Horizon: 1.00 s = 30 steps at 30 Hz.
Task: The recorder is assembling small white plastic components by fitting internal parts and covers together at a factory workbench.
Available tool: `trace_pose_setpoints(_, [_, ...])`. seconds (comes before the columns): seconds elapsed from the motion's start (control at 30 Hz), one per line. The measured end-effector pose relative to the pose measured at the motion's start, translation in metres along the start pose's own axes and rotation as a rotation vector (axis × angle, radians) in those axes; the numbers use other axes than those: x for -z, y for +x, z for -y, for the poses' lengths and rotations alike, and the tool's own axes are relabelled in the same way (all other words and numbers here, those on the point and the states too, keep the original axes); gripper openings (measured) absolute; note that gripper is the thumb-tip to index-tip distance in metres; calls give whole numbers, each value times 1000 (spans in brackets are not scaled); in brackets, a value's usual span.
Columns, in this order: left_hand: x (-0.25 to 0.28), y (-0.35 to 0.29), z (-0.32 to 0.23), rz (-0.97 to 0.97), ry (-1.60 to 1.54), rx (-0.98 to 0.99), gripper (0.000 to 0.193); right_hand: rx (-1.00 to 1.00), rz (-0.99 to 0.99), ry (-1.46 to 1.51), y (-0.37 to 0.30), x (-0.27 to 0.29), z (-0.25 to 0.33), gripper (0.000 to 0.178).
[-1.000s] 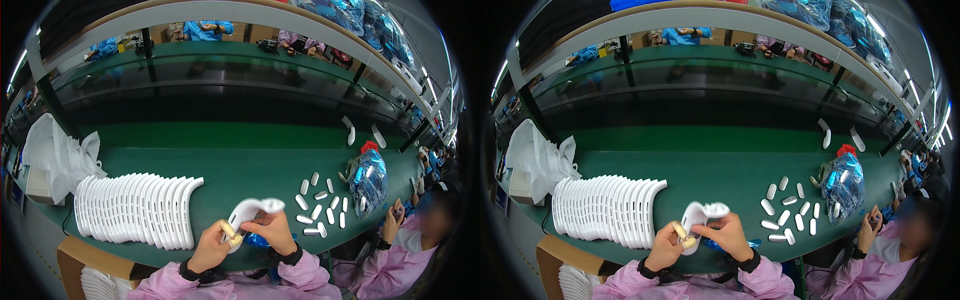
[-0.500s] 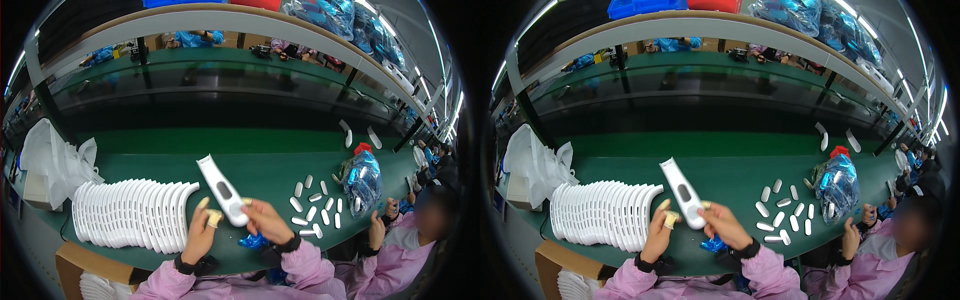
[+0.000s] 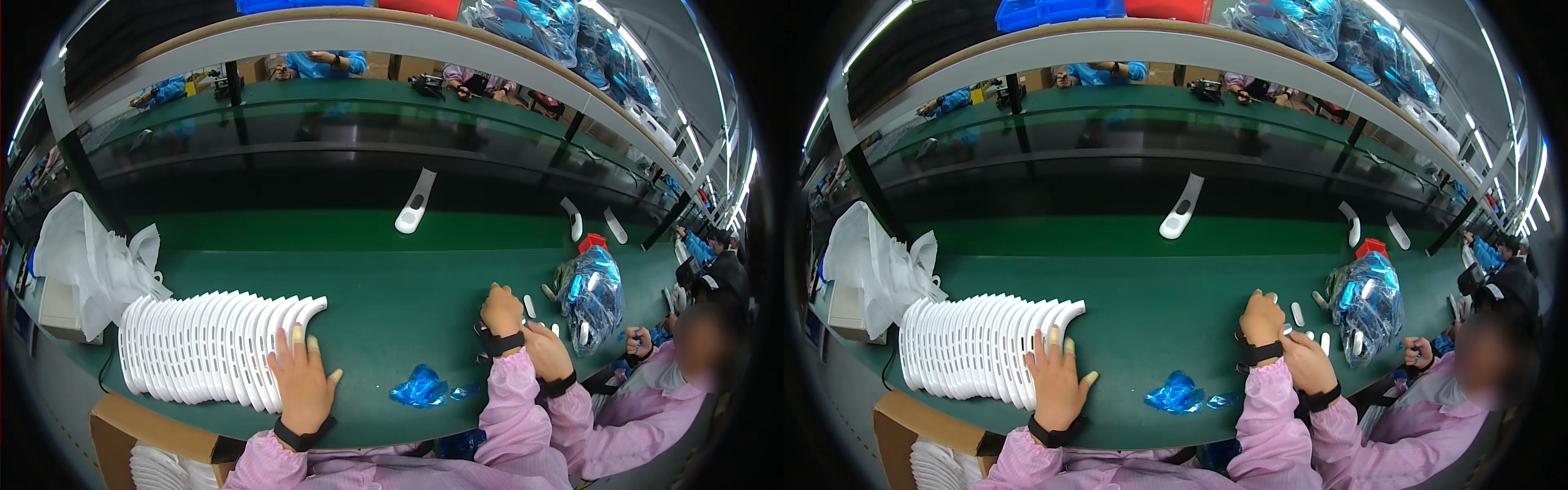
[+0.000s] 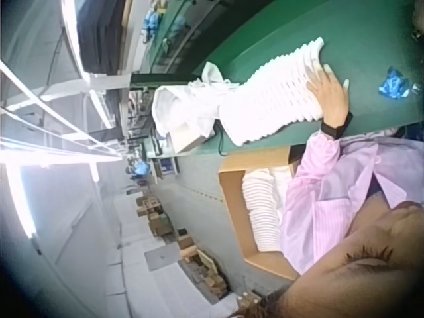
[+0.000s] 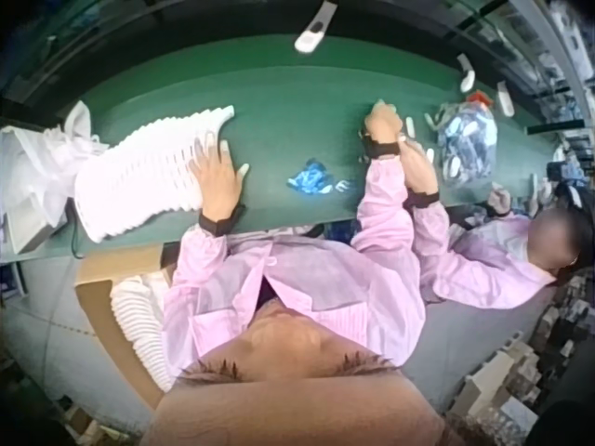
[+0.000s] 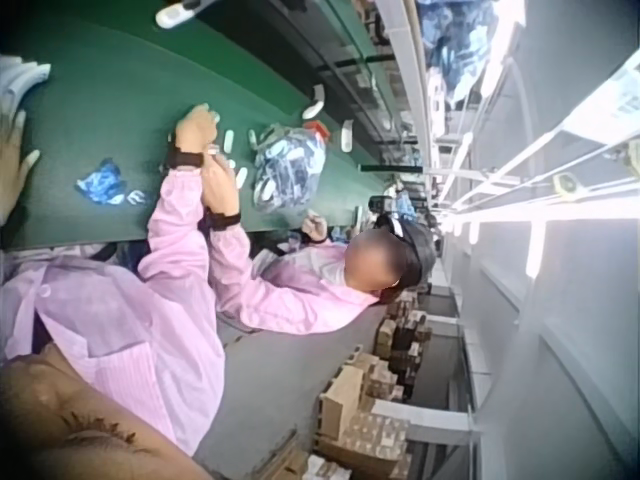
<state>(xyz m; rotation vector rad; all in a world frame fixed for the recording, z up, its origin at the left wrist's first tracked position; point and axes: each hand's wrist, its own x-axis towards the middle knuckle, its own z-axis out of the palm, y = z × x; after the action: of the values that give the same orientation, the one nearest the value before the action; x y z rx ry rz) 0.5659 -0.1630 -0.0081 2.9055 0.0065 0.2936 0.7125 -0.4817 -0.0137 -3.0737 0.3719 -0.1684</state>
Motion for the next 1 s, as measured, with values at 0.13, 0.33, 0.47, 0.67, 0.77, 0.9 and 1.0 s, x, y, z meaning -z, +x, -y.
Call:
trace_pose_setpoints(0.13, [-4, 3, -5, -18, -174, -60, 75, 42, -100, 90, 1, -12, 8, 35])
trace_pose_setpoints(0.33, [12, 0, -11, -57, -186, 100, 74, 279, 163, 814, -14, 4, 36, 58])
trace_pose_setpoints(0.47, [7, -5, -11, -12, -36, -48, 71, 346, 531, 1512, -47, 44, 61, 59])
trace_pose_setpoints(0.67, [9, 2, -9, -104, -380, -56, 64, 345, 764, 1916, -91, 72, 78, 68])
trace_pose_setpoints(0.77, [15, 0, -15, -94, -403, 1, 60, 332, 719, 1967, -104, 76, 84, 68])
trace_pose_setpoints(0.9, [3, -1, -8, -53, -344, -16, 53, 350, 698, 1989, -117, 70, 85, 65])
trace_pose_setpoints(1.0, [2, -1, 1, -23, -690, -4, 46, 443, 649, 1943, -124, 67, 88, 52])
